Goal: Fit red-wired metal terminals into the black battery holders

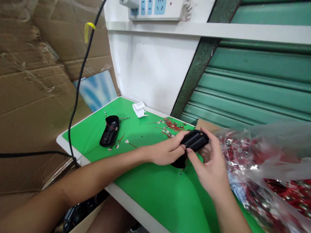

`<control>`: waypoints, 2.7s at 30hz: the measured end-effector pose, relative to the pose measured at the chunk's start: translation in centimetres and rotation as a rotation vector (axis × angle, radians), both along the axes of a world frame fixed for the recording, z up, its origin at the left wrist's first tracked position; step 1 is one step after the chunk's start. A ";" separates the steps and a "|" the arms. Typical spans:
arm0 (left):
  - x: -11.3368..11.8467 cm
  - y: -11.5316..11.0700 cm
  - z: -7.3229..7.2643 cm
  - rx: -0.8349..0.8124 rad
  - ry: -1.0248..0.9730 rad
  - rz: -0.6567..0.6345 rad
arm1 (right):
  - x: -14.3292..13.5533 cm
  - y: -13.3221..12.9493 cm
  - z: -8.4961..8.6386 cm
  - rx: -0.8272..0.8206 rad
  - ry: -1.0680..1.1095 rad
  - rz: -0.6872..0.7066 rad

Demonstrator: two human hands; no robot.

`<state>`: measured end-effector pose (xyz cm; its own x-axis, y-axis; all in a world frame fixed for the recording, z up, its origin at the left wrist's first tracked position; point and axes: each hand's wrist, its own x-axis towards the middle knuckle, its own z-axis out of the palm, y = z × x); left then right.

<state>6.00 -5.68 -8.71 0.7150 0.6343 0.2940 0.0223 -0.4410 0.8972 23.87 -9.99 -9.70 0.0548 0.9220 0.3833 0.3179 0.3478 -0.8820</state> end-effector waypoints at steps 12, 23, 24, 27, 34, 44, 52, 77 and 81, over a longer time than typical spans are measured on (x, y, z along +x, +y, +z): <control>0.0 0.0 0.0 0.087 0.034 -0.007 | 0.1 -0.1 0.2 -0.019 0.008 0.017; 0.1 0.0 -0.2 0.100 0.042 0.027 | -0.3 -0.2 -0.3 -0.038 -0.020 -0.014; 0.2 0.0 -0.2 0.101 0.042 0.032 | -0.4 -0.2 -0.3 -0.031 -0.024 -0.021; 0.3 -0.1 -0.1 0.114 0.035 0.047 | -0.5 -0.3 -0.3 -0.018 -0.020 -0.039; 0.4 -0.3 -0.1 0.130 0.017 0.041 | -1.0 -0.5 -0.3 -0.012 -0.004 -0.065; -0.1 1.4 0.3 -0.362 -0.136 0.175 | 0.8 0.7 0.3 -0.063 0.158 -0.092; -1.8 4.0 1.8 -0.706 -0.420 0.477 | 2.9 1.2 -0.4 0.022 -0.483 -0.330; -1.6 2.7 0.1 -0.950 -0.158 0.044 | 2.2 0.6 -0.1 0.370 -0.990 -0.323; -1.7 2.6 0.2 -0.943 -0.171 0.012 | 2.1 0.4 0.2 0.354 -1.042 -0.348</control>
